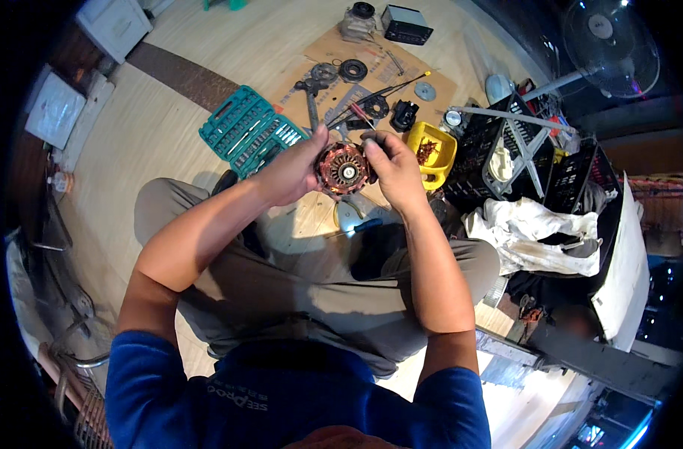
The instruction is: The person works on a motor component while sitting on the floor, using pliers to pull at wires and using their hands to wind or adjust copper coils.
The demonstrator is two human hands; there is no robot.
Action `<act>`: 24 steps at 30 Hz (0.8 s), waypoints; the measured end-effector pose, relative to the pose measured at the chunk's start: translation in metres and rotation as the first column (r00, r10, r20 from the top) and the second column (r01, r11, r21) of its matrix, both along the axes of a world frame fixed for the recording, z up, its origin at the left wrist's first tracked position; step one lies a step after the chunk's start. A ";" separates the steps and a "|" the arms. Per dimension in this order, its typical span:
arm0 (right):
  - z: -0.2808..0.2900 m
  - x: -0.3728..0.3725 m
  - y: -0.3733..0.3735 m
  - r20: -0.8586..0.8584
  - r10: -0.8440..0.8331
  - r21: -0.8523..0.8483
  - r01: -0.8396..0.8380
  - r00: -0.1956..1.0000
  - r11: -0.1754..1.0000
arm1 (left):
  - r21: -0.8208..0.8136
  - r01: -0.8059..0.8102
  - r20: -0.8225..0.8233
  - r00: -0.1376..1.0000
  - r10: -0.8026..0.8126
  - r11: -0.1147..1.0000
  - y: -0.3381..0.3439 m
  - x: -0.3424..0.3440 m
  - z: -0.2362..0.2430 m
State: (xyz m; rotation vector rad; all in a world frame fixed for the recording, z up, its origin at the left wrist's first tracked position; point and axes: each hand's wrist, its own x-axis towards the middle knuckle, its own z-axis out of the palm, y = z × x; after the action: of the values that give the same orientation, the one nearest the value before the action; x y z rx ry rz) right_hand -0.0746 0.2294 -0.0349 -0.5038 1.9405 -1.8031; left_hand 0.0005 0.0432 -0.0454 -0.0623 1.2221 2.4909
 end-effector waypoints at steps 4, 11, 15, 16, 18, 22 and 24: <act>0.004 0.002 0.004 -0.023 0.016 0.095 -0.014 1.000 0.995 | 0.077 -0.045 0.031 0.999 0.043 0.996 -0.001 -0.001 0.012; 0.002 0.014 -0.001 0.036 0.091 -0.036 -0.089 0.995 0.995 | 0.075 -0.079 0.000 0.997 0.079 0.994 -0.008 -0.004 0.003; 0.000 0.018 -0.005 -0.062 0.076 -0.041 -0.079 0.995 0.996 | 0.103 -0.054 -0.050 0.997 0.059 0.993 -0.009 -0.003 0.003; 0.002 0.018 -0.006 -0.049 0.068 -0.029 -0.069 0.997 0.997 | 0.105 -0.053 -0.050 0.997 0.059 0.993 -0.008 -0.003 0.003; 0.003 0.016 -0.005 -0.033 0.049 -0.019 -0.050 0.998 0.999 | 0.129 -0.088 -0.010 0.996 0.090 0.988 -0.006 -0.003 0.007; 0.007 0.011 -0.005 0.029 0.043 -0.093 -0.040 0.999 0.995 | 0.089 -0.093 0.021 0.996 0.092 0.992 -0.007 -0.004 0.008; 0.007 0.008 -0.003 -0.014 0.042 -0.049 -0.043 0.999 0.998 | 0.138 -0.025 -0.024 0.999 0.028 0.990 -0.010 -0.005 0.004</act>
State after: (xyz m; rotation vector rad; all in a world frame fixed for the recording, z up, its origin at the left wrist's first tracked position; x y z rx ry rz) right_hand -0.0663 0.2260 -0.0279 -0.5699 1.8843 -1.8288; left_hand -0.0046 0.0328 -0.0417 -0.0112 1.0628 2.5990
